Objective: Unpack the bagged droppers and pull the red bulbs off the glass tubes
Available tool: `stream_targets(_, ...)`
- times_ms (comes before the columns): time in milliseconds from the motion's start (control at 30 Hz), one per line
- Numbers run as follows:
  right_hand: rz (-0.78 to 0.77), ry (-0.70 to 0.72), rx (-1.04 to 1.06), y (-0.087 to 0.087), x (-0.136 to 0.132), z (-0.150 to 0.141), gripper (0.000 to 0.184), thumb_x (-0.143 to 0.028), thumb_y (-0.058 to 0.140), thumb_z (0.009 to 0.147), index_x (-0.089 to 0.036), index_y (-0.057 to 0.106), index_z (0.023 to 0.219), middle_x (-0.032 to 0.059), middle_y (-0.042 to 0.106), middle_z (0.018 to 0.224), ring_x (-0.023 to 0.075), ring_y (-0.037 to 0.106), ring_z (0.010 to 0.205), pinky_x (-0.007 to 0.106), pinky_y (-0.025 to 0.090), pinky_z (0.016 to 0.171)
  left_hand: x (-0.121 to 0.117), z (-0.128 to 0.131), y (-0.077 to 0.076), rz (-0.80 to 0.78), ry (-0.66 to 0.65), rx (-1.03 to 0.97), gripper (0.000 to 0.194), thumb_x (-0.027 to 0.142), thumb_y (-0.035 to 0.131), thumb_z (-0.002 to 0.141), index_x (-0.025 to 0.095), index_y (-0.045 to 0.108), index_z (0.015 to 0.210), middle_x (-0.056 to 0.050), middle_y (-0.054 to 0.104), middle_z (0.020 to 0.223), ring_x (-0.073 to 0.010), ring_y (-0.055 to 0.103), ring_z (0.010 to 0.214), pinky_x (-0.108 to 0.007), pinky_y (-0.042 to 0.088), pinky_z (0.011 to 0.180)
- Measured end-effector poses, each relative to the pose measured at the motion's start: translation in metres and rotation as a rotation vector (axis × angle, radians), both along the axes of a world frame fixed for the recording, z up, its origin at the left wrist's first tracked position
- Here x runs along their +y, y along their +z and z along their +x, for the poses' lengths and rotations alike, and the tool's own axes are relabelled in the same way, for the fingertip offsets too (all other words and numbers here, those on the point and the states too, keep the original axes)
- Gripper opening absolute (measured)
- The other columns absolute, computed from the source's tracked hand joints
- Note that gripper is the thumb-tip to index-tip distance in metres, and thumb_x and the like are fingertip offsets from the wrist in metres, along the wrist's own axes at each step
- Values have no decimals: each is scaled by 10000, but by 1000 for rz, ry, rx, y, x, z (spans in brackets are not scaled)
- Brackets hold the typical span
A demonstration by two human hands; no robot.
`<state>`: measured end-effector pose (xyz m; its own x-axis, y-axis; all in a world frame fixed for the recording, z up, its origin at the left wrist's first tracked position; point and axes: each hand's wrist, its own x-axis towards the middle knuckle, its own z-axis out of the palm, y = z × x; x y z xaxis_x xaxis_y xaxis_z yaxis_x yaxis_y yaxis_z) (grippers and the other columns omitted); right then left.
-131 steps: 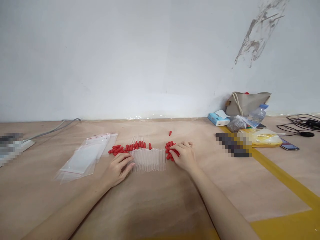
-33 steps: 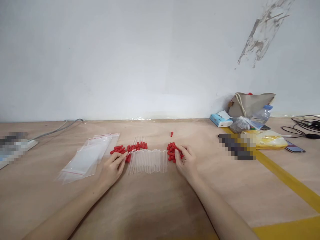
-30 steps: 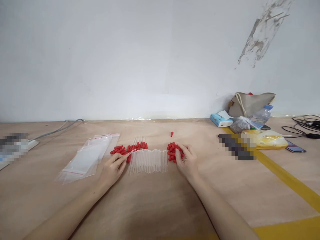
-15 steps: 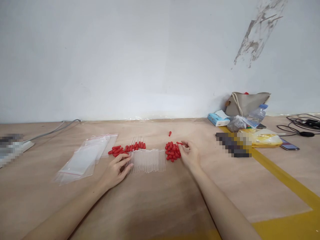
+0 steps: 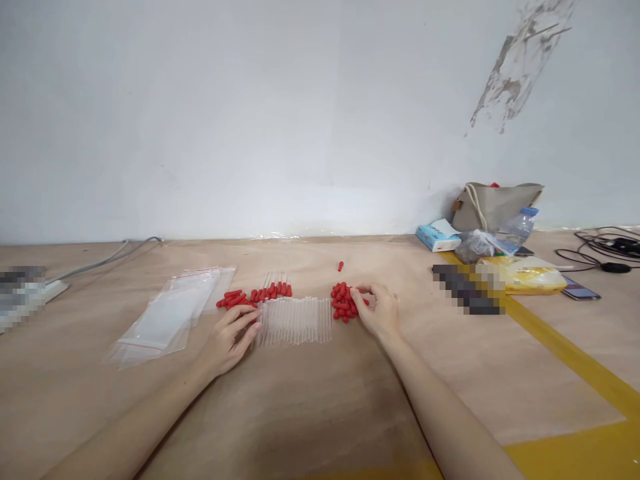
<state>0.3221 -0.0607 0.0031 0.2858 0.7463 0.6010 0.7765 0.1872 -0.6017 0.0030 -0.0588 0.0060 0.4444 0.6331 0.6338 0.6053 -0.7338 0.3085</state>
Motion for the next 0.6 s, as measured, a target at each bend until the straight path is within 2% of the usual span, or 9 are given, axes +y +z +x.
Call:
stream_targets(100, 67, -69, 27, 5, -1, 0, 284, -420, 455, 781, -182, 608, 754, 50, 634, 751, 184, 549, 746, 331, 376, 724, 1, 0, -1, 7, 3, -20, 231, 224, 436, 844, 175, 573, 1024, -75, 534, 979, -175, 522, 934, -338, 453, 824)
stream_targets(200, 133, -100, -67, 14, -1, -13, 200, -344, 481, 776, -188, 603, 752, 37, 633, 743, 179, 542, 733, 338, 349, 741, 3, 0, -1, 10, 17, -32, 219, 217, 436, 844, 176, 579, 1004, -71, 533, 961, -174, 518, 918, -345, 447, 820)
stream_targets(300, 121, 47, -221, 25, 4, -43, 143, -261, 482, 770, -201, 610, 751, 25, 638, 745, 165, 538, 726, 319, 343, 736, 4, 0, 0, 14, 35, -53, 208, 215, 437, 844, 175, 580, 990, -68, 530, 950, -172, 514, 902, -348, 443, 816)
stream_targets(367, 30, 188, -291, 30, 14, -68, 156, -219, 467, 765, -193, 617, 728, 37, 637, 721, 166, 538, 733, 292, 360, 695, 4, -1, 0, 20, 52, -68, 214, 214, 434, 846, 181, 568, 1008, -66, 526, 960, -174, 511, 914, -352, 437, 826)
stream_targets(500, -356, 107, -283, 34, 45, -112, 182, -259, 485, 743, -204, 637, 661, 62, 646, 725, 202, 554, 752, 298, 354, 628, 6, -5, 0, 33, 136, -100, 279, 215, 425, 848, 189, 485, 1119, -71, 530, 1002, -187, 499, 968, -371, 415, 864)
stream_targets(600, -471, 82, -240, 32, 65, -131, 239, -400, 522, 716, -206, 639, 639, 63, 644, 682, 205, 572, 672, 306, 354, 594, 8, -8, -2, 40, 223, -183, 312, 216, 422, 846, 161, 416, 1153, -79, 546, 986, -183, 520, 927, -363, 433, 827)
